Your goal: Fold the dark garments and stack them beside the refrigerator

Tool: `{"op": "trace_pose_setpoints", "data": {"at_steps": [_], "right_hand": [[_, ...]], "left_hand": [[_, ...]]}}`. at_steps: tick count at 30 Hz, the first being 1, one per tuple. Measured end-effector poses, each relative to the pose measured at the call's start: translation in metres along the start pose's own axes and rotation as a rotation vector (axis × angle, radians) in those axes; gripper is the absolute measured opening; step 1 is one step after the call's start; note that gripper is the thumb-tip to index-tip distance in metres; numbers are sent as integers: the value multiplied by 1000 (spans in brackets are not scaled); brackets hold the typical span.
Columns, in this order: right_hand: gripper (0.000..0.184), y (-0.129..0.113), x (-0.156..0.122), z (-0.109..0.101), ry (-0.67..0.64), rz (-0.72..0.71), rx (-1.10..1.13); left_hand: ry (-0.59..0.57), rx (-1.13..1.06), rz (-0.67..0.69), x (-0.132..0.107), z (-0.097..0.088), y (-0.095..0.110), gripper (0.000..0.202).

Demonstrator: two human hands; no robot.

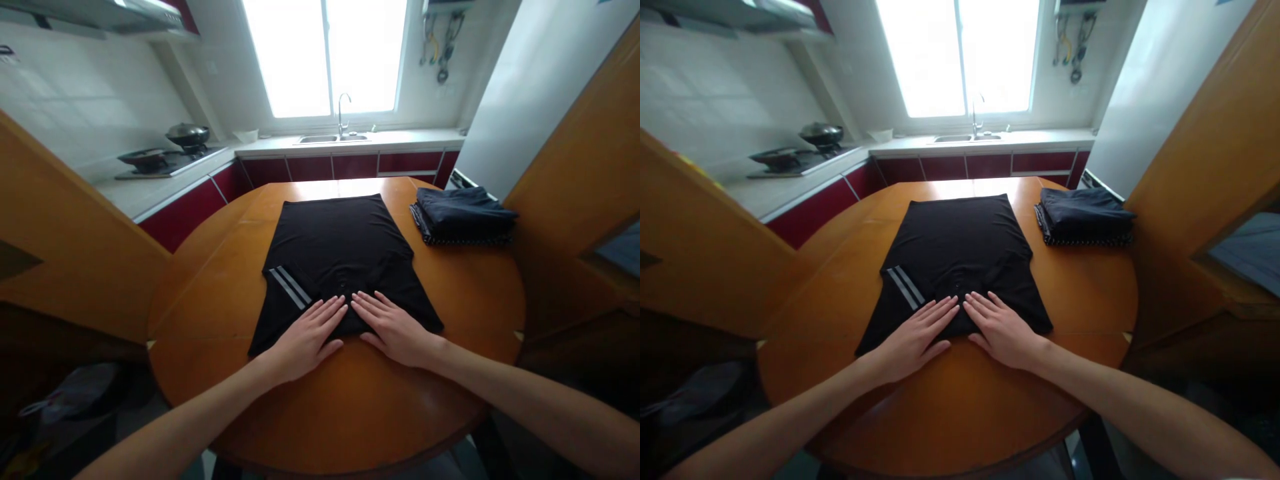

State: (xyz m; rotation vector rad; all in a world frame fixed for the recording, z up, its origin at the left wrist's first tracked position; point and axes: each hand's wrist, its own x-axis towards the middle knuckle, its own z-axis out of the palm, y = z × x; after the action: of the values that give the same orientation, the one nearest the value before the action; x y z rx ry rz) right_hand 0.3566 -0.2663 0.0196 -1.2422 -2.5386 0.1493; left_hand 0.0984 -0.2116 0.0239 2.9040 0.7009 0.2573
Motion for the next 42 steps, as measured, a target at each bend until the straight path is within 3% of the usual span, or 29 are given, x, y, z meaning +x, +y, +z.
{"op": "trace_pose_setpoints", "data": {"at_steps": [5, 9, 17, 23, 30, 42], "right_hand": [[51, 8, 0, 0, 34, -105, -107], [58, 18, -9, -2, 39, -146, -209], [72, 52, -53, -13, 109, -124, -307], [69, 74, -80, -26, 128, -148, -255], [57, 88, -94, -34, 197, -269, -226], [53, 91, -94, -38, 208, -315, -256]], "left_hand": [[42, 62, 34, 6, 3, -3, 57], [39, 118, 57, -3, -5, -8, 55], [47, 203, -37, -65, -25, -41, 68], [63, 125, 8, -95, -36, -62, 64], [77, -18, 135, -98, -42, -71, 51], [175, -102, 180, -104, -40, -77, 42]]}}
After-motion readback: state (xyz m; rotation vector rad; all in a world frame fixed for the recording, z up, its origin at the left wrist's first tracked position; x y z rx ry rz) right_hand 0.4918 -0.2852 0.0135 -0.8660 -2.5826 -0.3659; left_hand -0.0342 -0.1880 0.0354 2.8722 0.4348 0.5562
